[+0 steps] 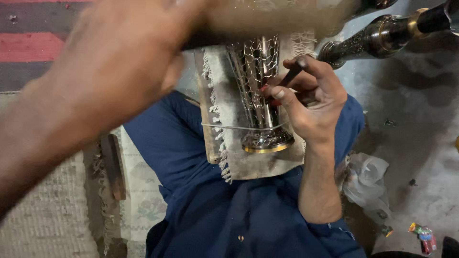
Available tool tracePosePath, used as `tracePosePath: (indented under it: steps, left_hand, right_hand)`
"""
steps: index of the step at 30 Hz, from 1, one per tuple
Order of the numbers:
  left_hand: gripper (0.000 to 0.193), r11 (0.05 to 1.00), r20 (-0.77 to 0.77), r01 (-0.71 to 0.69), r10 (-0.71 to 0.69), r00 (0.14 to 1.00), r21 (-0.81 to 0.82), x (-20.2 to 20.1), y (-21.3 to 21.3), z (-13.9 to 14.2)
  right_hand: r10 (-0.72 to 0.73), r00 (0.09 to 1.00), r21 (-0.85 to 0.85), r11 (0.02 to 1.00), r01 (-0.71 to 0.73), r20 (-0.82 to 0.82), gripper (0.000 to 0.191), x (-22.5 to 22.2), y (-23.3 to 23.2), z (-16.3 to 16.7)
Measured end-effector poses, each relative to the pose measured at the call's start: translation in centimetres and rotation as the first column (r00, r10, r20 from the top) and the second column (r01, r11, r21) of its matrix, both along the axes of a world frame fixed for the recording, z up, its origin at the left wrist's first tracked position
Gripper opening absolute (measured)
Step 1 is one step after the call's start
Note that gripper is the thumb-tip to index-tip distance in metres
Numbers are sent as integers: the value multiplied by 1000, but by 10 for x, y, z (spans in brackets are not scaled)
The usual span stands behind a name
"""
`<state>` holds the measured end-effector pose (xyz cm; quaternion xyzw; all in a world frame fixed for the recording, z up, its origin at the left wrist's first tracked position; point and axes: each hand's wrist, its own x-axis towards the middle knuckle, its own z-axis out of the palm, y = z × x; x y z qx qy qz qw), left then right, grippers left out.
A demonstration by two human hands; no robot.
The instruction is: The person sits cross-legged on the floor with a brass vase resting on a cloth-covered board on their lap. They hold a chisel against the vase's patterned surface and strike it with a wooden mallet, repositioning the chisel repeatedly to work the decorative design around the vase.
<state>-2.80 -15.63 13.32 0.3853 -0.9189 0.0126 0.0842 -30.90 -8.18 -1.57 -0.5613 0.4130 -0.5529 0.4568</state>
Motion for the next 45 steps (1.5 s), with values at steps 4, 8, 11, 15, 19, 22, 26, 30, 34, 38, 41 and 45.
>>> tracePosePath:
  steps: [4, 8, 11, 15, 19, 22, 26, 30, 34, 38, 41, 45]
  left_hand:
    - [38, 986, -235, 61, -23, 972, 154, 5, -3, -5]
    - [45, 1000, -94, 21, -23, 995, -22, 0, -2, -4]
    - [47, 988, -156, -18, 42, 987, 152, -8, -3, 3]
    - [44, 979, -165, -61, 94, 982, 193, -12, -5, 5]
    - [44, 988, -15, 55, -58, 998, -147, -6, -4, -1]
    - [50, 961, -251, -24, 96, 963, 276, -2, -6, -4]
    - [42, 1000, -104, 24, -24, 994, -10, -4, -7, -4]
    - [44, 999, -105, 28, -31, 994, -32, -6, -7, -1]
    - [54, 1000, -32, 2, -2, 999, -4, 2, -9, 0]
    - [57, 972, -197, -13, 60, 979, 234, 8, -6, -5]
    - [52, 967, -215, -9, 66, 974, 254, 7, -5, -4]
    - [42, 995, 65, 5, -11, 998, 103, -4, -12, 5]
  right_hand:
    - [24, 1000, -3, 1000, -24, 5, 40, 0, 0, -1]
    - [35, 996, 58, 998, -39, 77, 35, 1, 0, -2]
    - [4, 996, 95, 995, -12, 89, 39, 1, 0, -1]
    - [13, 997, 102, 995, -21, 82, 39, 1, -1, 1]
    - [19, 997, 73, 997, -25, 81, 41, 0, 0, 1]
    - [18, 997, 78, 997, -24, 79, 36, 0, 0, -1]
    - [28, 995, 78, 996, -35, 94, 40, -1, -1, -3]
    - [53, 997, 1, 999, -53, 51, 35, -1, -1, -2]
    - [21, 994, 63, 998, -28, 105, 34, -1, 5, -2]
    - [-65, 988, 68, 996, 56, 143, 49, 3, 12, -3]
    - [-82, 993, 18, 997, 80, 89, 50, 7, 13, -5]
    - [-63, 997, 13, 998, 63, 47, 37, 9, 17, -4]
